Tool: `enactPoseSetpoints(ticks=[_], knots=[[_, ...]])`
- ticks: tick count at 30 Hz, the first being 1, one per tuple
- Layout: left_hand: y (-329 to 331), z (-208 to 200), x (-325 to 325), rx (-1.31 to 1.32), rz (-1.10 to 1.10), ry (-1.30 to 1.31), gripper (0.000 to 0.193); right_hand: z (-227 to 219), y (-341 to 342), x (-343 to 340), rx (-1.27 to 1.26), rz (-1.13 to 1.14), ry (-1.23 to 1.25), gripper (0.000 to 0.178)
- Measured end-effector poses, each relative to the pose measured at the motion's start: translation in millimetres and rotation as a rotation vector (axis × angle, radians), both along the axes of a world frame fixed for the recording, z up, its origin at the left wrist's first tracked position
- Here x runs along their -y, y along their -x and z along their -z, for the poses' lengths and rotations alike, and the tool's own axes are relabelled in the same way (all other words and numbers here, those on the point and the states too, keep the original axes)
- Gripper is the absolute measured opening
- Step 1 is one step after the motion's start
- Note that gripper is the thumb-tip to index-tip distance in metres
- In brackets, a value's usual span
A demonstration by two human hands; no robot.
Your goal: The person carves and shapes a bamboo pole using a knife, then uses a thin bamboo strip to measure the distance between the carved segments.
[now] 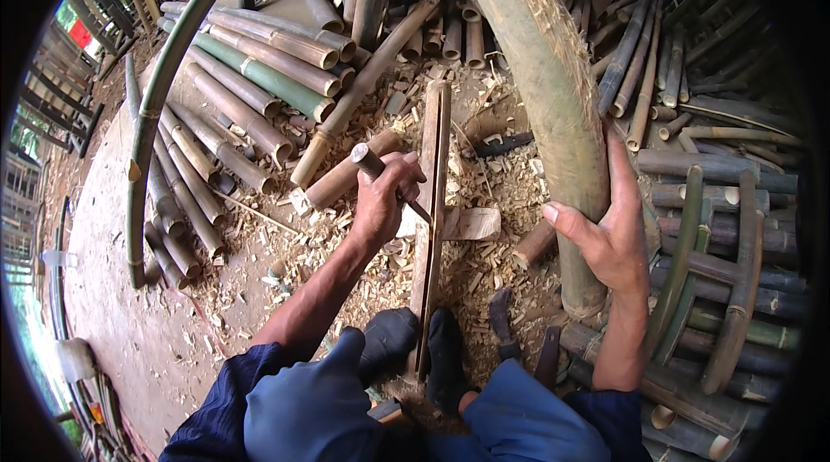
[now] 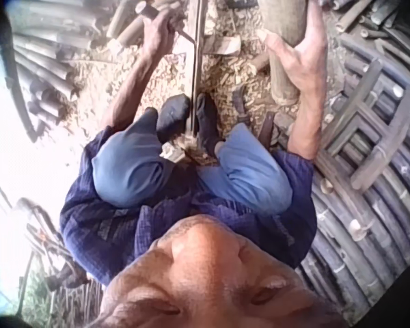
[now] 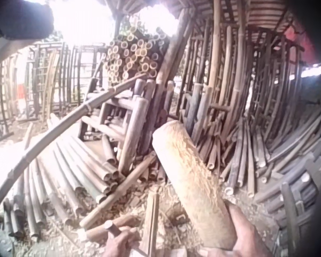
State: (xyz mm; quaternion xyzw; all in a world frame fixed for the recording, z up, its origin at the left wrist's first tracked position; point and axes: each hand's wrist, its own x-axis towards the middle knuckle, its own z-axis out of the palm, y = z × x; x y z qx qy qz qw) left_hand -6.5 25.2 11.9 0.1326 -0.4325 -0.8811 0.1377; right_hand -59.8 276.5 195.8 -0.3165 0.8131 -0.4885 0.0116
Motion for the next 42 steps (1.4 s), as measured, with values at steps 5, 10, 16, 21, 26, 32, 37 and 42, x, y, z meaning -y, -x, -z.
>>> enactPoseSetpoints(ticks=[5, 10, 16, 21, 26, 32, 37, 42], knots=[[-0.9, 6.9, -6.2, -0.009, 0.010, -0.005, 0.026, 2.3, -0.4, -1.5, -0.046, -0.036, -0.051, 0.095], [2.3, 5.2, -12.9, 0.032, -0.012, 0.090, 0.028, -1.7, 2.6, 3.2, -0.062, -0.086, -0.038, 0.093], [11.1, 0.9, -18.3, 0.137, 0.068, 0.340, 0.026, -2.1, 17.7, 44.9, -0.094, -0.248, -0.573, 0.095], [2.1, -2.5, -33.0, 0.062, 0.026, 0.366, 0.034, -19.7, 17.5, 46.6, -0.277, -0.287, -0.744, 0.087], [4.4, -5.4, -29.3, 0.180, 0.108, 0.439, 0.033, -26.8, 21.9, 48.8, -0.193, -0.270, -0.210, 0.094], [4.3, 15.8, -39.3, 0.030, 0.009, 0.669, 0.019, -8.4, 19.8, 64.5, -0.086, -0.315, -0.967, 0.094], [-53.7, -3.8, -64.9, -0.234, 0.657, 0.753, 0.017, 12.6, 10.4, 2.5, -0.066, -0.207, -0.645, 0.093], [-42.6, -42.9, -56.5, -0.137, 0.565, 0.373, 0.024, 7.0, -6.0, -35.3, 0.062, 0.001, -0.251, 0.094]])
